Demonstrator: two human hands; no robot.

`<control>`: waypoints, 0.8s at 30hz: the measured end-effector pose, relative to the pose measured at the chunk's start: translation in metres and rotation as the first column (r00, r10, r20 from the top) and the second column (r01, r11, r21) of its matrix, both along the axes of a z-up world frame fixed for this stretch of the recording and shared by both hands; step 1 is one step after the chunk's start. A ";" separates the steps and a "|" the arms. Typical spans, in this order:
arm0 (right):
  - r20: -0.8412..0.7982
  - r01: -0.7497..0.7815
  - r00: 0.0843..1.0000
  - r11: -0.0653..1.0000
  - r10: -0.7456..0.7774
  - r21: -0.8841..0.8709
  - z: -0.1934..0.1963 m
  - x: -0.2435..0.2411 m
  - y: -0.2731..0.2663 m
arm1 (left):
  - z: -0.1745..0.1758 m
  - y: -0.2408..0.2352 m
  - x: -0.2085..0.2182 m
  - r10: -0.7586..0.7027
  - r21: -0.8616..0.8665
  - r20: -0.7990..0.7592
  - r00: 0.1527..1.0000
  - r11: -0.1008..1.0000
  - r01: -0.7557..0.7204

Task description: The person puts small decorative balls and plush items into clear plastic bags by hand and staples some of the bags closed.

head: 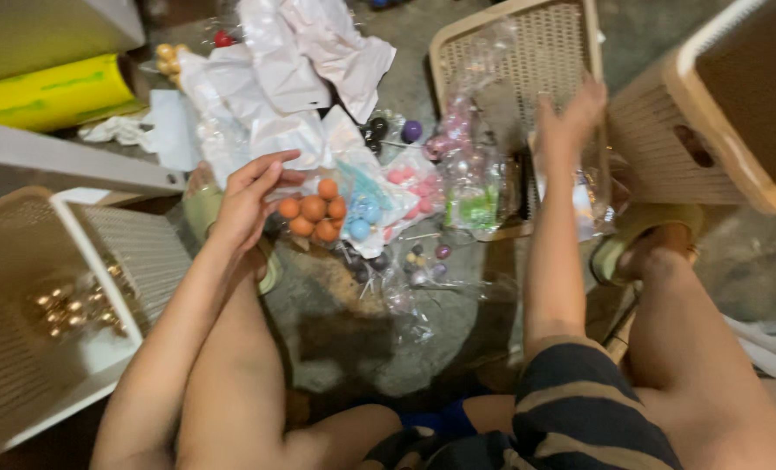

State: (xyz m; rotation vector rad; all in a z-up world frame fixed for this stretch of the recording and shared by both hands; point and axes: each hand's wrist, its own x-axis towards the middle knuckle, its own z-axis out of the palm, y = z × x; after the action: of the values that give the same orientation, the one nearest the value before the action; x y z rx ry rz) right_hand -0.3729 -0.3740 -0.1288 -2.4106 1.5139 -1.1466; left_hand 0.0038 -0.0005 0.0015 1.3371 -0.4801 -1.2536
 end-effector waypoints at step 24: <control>-0.411 0.118 0.911 0.927 0.042 0.356 0.168 0.055 0.183 | 0.005 -0.016 -0.011 -0.014 0.169 0.088 0.996 0.986 -0.001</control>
State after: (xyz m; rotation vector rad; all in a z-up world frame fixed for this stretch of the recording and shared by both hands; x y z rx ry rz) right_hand -0.3179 -0.1909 0.0391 -2.4461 1.7029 -0.2995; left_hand -0.0076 -0.0168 0.0068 1.5405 -0.4488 -1.2662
